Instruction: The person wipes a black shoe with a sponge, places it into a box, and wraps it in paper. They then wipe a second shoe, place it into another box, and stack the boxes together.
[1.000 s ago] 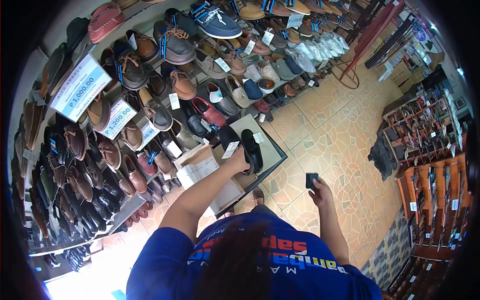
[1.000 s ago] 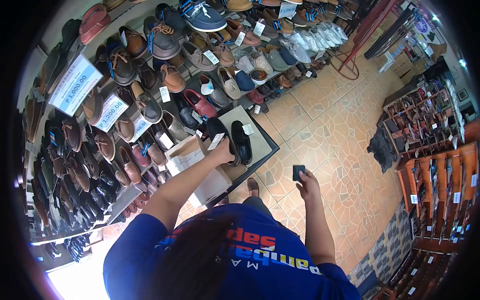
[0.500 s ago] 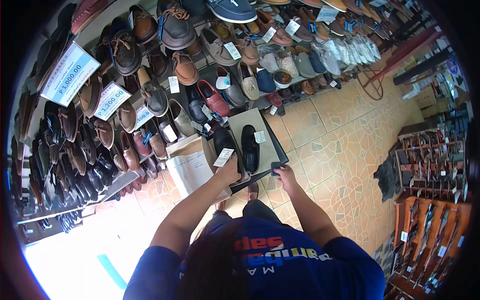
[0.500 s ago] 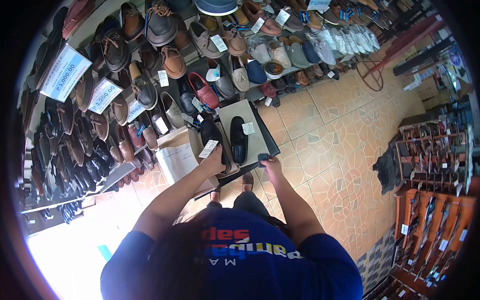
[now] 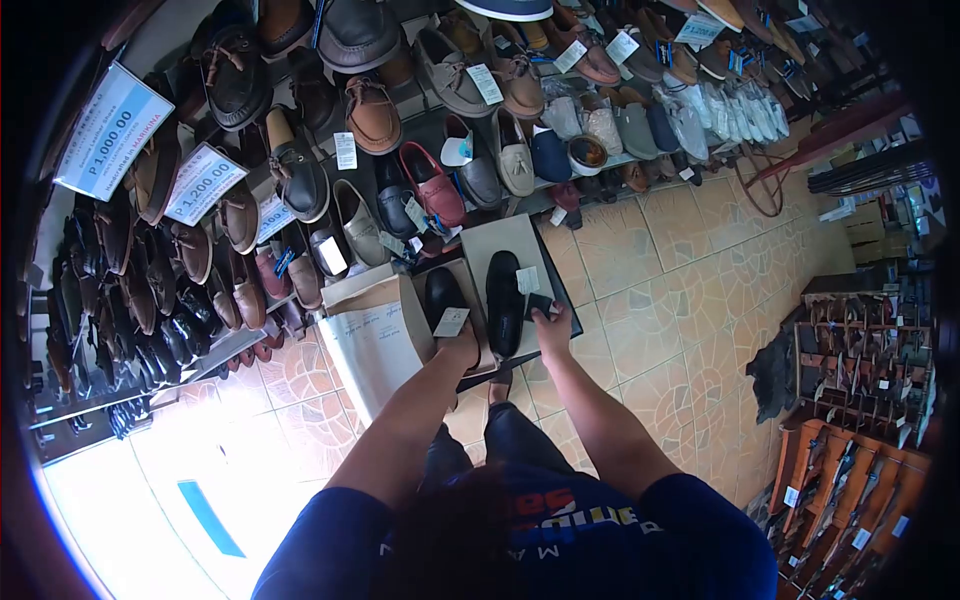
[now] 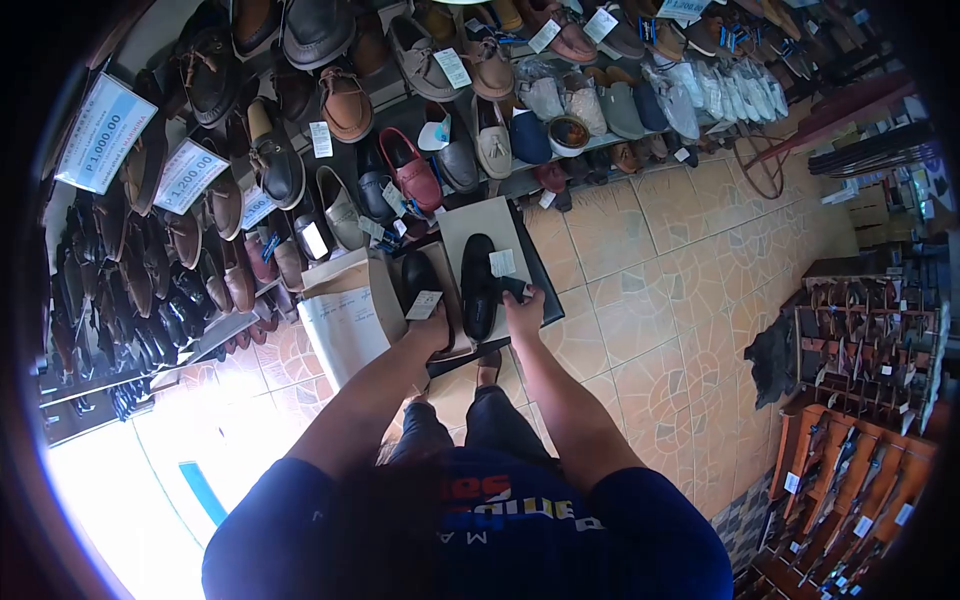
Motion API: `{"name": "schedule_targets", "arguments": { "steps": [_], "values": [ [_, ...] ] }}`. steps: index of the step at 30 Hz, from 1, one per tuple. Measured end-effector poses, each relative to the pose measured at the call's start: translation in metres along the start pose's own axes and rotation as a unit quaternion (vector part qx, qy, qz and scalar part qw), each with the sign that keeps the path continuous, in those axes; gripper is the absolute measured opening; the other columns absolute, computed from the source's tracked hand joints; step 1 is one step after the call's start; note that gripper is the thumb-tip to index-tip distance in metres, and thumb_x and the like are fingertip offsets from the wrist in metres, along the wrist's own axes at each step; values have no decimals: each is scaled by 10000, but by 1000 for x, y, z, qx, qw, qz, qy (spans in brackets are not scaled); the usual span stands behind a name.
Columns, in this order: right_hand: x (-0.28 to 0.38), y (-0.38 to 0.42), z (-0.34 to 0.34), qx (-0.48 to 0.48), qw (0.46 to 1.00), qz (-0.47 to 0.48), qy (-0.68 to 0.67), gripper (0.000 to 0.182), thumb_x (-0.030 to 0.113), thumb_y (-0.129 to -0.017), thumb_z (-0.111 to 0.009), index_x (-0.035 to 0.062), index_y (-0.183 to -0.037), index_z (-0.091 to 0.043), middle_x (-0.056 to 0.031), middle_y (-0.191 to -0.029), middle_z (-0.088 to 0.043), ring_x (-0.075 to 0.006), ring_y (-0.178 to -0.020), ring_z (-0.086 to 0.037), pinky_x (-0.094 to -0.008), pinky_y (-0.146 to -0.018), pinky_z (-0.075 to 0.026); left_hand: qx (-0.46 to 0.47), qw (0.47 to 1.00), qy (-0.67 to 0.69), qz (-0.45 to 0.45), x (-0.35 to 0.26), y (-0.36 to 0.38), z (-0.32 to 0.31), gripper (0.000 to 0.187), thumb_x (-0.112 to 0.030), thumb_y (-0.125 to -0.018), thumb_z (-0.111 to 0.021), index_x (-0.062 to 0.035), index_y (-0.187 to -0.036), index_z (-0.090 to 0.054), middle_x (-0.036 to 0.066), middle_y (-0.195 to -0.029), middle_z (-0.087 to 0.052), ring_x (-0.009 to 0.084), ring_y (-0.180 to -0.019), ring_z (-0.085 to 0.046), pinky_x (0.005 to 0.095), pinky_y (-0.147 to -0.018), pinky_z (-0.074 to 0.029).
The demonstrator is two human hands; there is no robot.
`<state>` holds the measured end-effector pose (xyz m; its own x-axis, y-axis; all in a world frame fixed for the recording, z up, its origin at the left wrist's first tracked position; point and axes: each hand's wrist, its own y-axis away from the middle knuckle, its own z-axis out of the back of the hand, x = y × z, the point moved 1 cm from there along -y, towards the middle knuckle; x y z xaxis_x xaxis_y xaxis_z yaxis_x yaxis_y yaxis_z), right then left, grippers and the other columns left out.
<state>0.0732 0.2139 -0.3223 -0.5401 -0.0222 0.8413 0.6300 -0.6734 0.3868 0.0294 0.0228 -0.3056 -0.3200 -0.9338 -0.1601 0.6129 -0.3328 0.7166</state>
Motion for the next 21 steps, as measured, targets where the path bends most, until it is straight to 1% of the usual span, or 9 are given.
{"name": "schedule_targets", "arguments": {
  "steps": [4,5,7,8,10,12,14,17,21],
  "values": [
    [12,-15,8,12,995,-59,-79,506,181,-767,-733,39,-1136,-418,-73,-849,-577,-130,-640,-553,-252,-535,-426,7,999,7,-40,-1,6,-1,739,-179,-767,-529,86,-1383,-218,254,-1336,-427,329,-1244,-441,411,-1046,-329],
    [25,-23,11,19,990,-85,-107,487,190,-772,-731,60,-1122,-420,-69,-847,-576,-129,-605,-550,-252,-506,-423,-9,999,-14,-39,-7,13,8,620,-199,-762,-543,86,-1287,-377,248,-1243,-509,328,-1110,-553,416,-931,-442],
    [51,-48,14,17,981,-135,-136,469,204,-774,-730,102,-1113,-422,-66,-838,-579,-138,-547,-545,-246,-445,-412,58,994,-36,-90,-14,29,29,536,-222,-766,-561,65,-1206,-451,239,-1191,-538,326,-1040,-587,407,-862,-481],
    [65,-64,15,8,982,-124,-144,468,201,-770,-732,100,-1104,-421,-68,-838,-579,-136,-547,-545,-242,-437,-409,90,988,-46,-113,-17,37,39,497,-233,-768,-570,54,-1165,-488,235,-1166,-553,326,-1006,-604,402,-828,-501],
    [90,-103,14,-8,982,-100,-160,465,196,-762,-735,96,-1087,-419,-72,-838,-580,-133,-546,-544,-236,-423,-403,-8,994,28,-108,-26,77,63,412,-318,-788,-610,-37,-1087,-573,196,-1163,-576,312,-1006,-608,428,-790,-511],
    [81,-182,6,-60,994,-2,-93,435,175,-754,-734,90,-1046,-423,-74,-817,-578,-131,-535,-536,-230,-393,-377,-34,974,139,-174,-19,96,62,447,-355,-808,-602,-46,-1128,-558,201,-1147,-579,334,-981,-609,437,-813,-502],
    [75,-263,-3,-96,985,130,-61,406,168,-736,-742,62,-994,-447,-74,-786,-575,-182,-572,-563,-300,-457,-432,-98,942,265,-178,-17,142,84,501,-272,-805,-606,-78,-1252,-492,212,-1141,-572,346,-1026,-575,432,-874,-467],
    [126,-305,-2,-172,965,169,108,363,170,-724,-744,24,-944,-495,-109,-787,-597,-265,-671,-604,-370,-600,-476,-159,913,335,-170,-9,172,79,523,-189,-789,-625,-77,-1277,-475,210,-1146,-574,368,-1070,-550,446,-910,-444],
    [161,-336,-12,-180,942,236,155,351,209,-721,-751,5,-923,-549,-182,-852,-633,-350,-808,-616,-391,-734,-473,-238,900,339,-131,-8,178,63,540,-124,-736,-688,-80,-1244,-510,179,-1129,-586,342,-1033,-564,423,-889,-463]
  ]
}}
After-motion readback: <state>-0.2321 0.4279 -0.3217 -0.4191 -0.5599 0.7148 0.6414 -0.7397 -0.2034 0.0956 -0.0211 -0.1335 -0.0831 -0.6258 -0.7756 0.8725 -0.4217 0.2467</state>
